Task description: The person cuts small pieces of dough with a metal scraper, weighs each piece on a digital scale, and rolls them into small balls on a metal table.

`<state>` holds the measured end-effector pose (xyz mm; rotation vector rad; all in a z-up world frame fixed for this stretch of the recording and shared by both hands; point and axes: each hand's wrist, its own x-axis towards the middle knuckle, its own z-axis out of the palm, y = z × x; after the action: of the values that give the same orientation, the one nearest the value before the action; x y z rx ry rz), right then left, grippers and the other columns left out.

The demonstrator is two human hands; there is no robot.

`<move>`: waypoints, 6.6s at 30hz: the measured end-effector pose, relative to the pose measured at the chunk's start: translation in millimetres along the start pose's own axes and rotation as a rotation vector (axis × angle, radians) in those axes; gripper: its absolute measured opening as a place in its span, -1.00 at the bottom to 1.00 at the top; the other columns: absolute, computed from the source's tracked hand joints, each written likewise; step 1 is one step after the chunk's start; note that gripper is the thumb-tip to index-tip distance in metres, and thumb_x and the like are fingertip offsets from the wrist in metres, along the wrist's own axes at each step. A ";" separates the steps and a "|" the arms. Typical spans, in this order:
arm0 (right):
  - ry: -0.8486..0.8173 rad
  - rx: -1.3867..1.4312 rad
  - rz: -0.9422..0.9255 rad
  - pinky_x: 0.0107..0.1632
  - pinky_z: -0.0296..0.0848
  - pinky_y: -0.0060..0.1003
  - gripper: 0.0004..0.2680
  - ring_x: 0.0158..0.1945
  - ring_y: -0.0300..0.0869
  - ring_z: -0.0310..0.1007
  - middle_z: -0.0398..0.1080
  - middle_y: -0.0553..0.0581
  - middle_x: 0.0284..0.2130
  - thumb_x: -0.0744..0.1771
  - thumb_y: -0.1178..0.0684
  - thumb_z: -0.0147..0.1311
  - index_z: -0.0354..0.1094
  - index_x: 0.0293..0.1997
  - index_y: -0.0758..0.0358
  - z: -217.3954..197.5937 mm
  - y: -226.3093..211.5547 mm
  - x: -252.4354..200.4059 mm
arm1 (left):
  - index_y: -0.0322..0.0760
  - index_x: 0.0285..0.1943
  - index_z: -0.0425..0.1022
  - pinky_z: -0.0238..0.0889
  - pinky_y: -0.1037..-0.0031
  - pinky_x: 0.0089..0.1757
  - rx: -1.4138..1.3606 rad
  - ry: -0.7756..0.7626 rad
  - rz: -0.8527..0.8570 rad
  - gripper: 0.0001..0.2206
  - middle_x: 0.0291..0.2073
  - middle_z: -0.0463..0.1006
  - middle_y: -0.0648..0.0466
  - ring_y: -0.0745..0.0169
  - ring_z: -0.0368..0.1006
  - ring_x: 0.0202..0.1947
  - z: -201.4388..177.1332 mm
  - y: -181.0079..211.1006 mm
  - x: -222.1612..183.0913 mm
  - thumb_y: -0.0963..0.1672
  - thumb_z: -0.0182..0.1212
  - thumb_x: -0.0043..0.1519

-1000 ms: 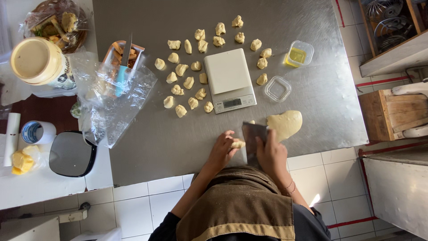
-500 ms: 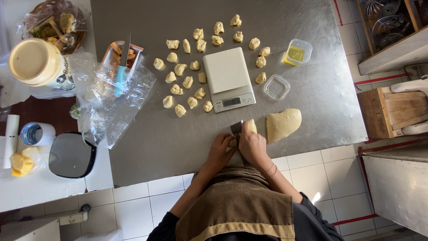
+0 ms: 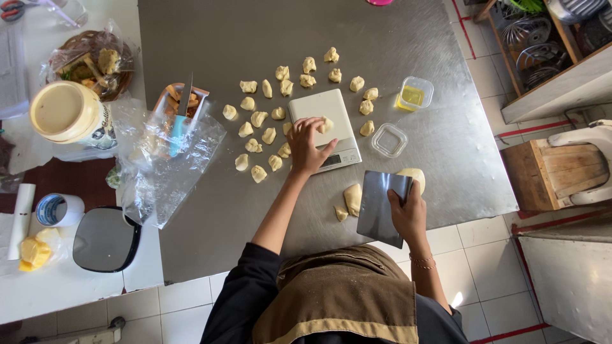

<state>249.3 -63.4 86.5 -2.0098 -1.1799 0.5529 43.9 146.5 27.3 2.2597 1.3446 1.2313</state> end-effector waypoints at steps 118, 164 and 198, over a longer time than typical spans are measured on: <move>0.088 0.194 -0.035 -0.30 0.39 -0.33 -0.81 -0.37 -0.28 0.40 0.46 0.13 -0.38 0.37 0.12 0.18 0.21 -0.05 0.35 -0.4 24.3 64.9 | -0.29 -0.07 0.56 0.34 0.25 0.02 -0.214 -0.333 0.059 -0.88 -0.17 0.57 -0.04 0.09 0.49 -0.14 7.4 45.6 -154.9 -0.17 0.15 0.30; -0.241 -0.340 -0.466 -0.41 0.39 0.07 -0.55 -0.50 0.20 0.49 0.48 0.29 -0.57 0.36 0.03 0.07 0.01 0.41 0.21 144.9 -131.9 163.9 | -0.18 -0.13 0.52 0.24 0.29 -0.07 -0.037 0.135 -0.225 -0.83 -0.29 0.57 0.12 0.15 0.46 -0.21 -20.4 -21.3 -14.8 -0.14 0.38 0.16; 0.081 0.119 -0.052 -0.31 0.40 -0.35 -0.60 -0.37 -0.28 0.44 0.49 0.10 -0.33 0.34 0.21 0.17 0.18 0.35 0.25 -2.1 -1.2 75.8 | -0.35 0.01 0.44 0.47 0.42 -0.08 -0.655 -0.485 -0.456 -0.69 -0.15 0.58 0.03 0.28 0.54 -0.17 -17.4 65.1 -127.7 -0.04 0.27 0.26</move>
<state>287.0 2.4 88.6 -1.8780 -1.1212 0.4986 42.0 3.7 6.0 1.5387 0.9931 0.7439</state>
